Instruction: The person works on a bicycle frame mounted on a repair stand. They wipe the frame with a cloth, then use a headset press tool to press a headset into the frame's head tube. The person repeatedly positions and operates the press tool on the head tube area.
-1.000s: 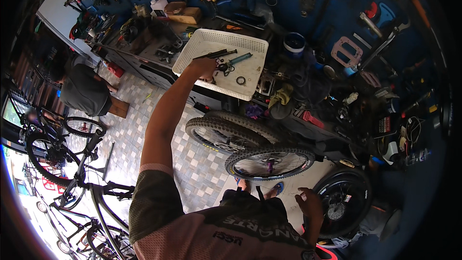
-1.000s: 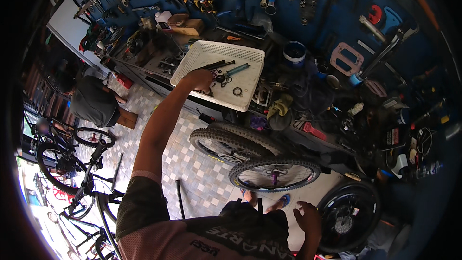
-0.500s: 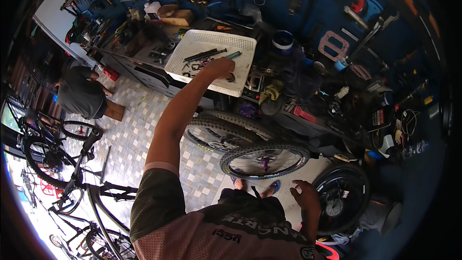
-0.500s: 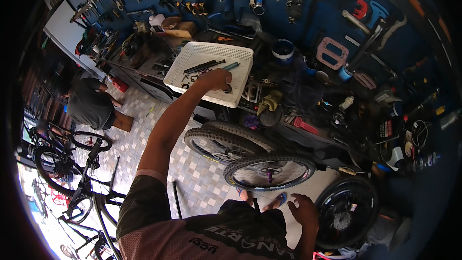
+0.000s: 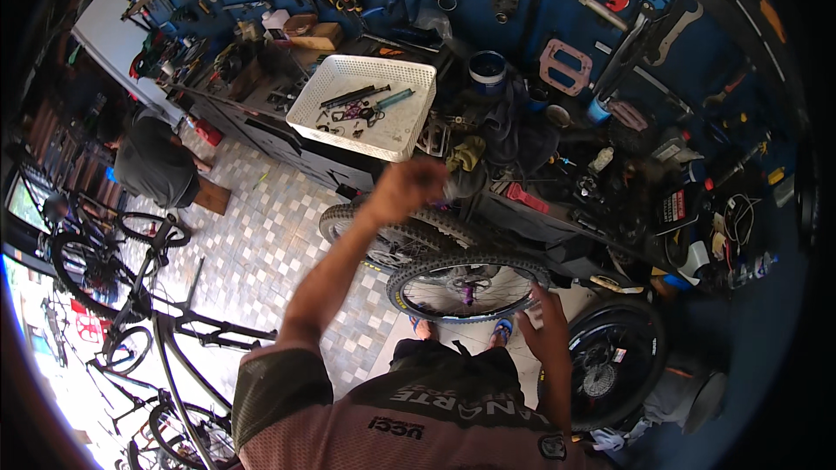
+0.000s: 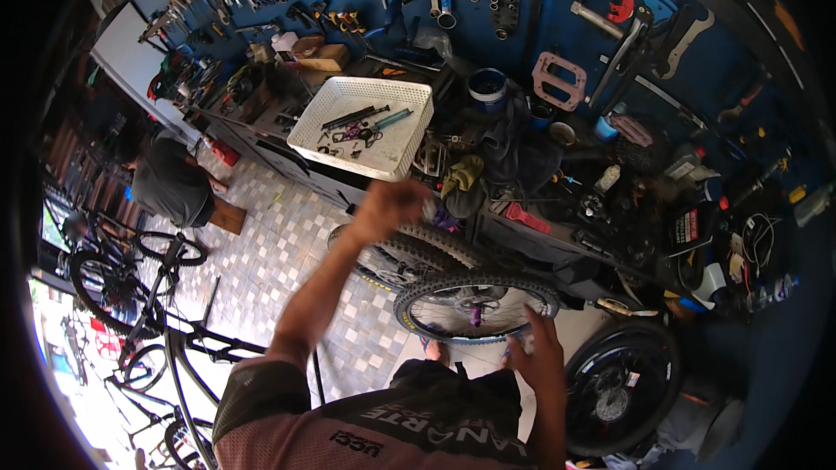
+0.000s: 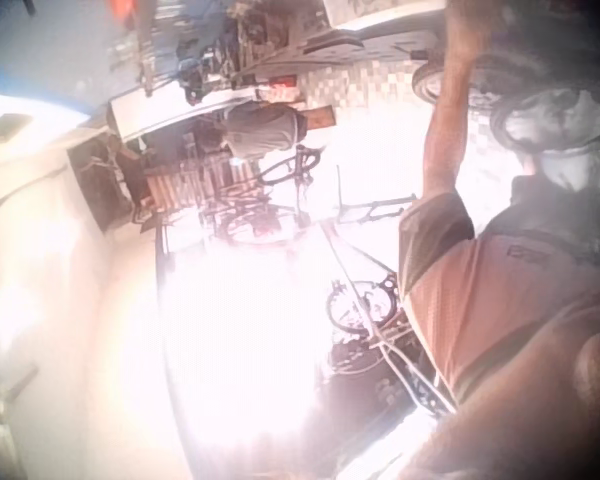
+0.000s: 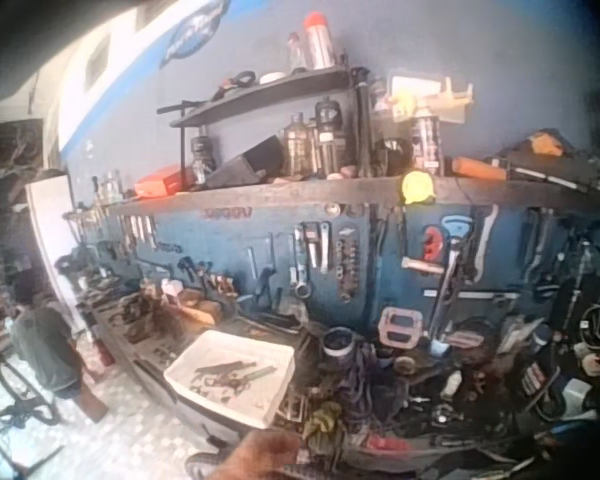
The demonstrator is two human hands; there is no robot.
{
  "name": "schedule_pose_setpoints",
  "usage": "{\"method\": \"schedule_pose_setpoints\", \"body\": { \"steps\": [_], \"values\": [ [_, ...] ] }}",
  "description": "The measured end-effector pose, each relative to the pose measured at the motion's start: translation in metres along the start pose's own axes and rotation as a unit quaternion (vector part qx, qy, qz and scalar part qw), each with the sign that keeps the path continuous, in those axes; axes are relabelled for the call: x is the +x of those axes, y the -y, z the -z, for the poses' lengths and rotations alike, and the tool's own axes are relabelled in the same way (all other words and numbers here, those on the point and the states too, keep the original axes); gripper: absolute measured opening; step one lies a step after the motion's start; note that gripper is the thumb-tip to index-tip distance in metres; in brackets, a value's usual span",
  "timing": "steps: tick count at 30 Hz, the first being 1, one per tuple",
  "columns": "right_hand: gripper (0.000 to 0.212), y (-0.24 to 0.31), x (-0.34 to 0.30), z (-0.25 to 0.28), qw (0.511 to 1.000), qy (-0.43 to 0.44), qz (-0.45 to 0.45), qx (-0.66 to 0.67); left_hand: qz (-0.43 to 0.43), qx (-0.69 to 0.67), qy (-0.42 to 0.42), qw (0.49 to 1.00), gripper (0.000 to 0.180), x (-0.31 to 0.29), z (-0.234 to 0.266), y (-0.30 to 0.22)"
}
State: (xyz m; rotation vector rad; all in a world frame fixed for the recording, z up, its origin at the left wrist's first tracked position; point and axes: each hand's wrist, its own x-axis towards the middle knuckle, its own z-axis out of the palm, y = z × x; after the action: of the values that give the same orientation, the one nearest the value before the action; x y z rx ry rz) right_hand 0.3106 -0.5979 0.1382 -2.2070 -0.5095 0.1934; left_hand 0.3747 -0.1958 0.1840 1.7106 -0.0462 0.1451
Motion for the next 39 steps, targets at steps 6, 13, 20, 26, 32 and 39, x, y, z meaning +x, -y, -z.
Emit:
{"method": "schedule_pose_setpoints", "body": {
  "steps": [6,13,20,26,32,39],
  "values": [
    [0.060,0.026,0.067,0.020,0.933,0.106,0.342,-0.006,0.204,-0.158,0.043,0.965,0.032,-0.114,-0.162,0.044],
    [0.054,-0.041,0.073,0.073,0.860,0.225,0.458,0.022,0.258,-0.403,-0.119,0.870,0.035,-0.145,-0.293,0.040],
    [0.052,-0.064,0.066,0.101,0.840,0.225,0.491,0.050,0.188,-0.470,-0.170,0.845,0.038,-0.176,-0.343,0.008],
    [0.053,-0.035,0.043,0.102,0.803,0.216,0.555,0.037,0.162,-0.364,-0.216,0.892,0.042,-0.206,-0.346,-0.003],
    [0.046,-0.008,-0.005,0.093,0.816,0.212,0.536,0.037,0.113,-0.374,-0.289,0.874,0.026,-0.254,-0.357,-0.023],
    [0.045,0.003,-0.064,0.081,0.833,0.190,0.519,0.012,0.058,-0.359,-0.298,0.883,0.015,-0.301,-0.375,-0.019]
  ]
}}
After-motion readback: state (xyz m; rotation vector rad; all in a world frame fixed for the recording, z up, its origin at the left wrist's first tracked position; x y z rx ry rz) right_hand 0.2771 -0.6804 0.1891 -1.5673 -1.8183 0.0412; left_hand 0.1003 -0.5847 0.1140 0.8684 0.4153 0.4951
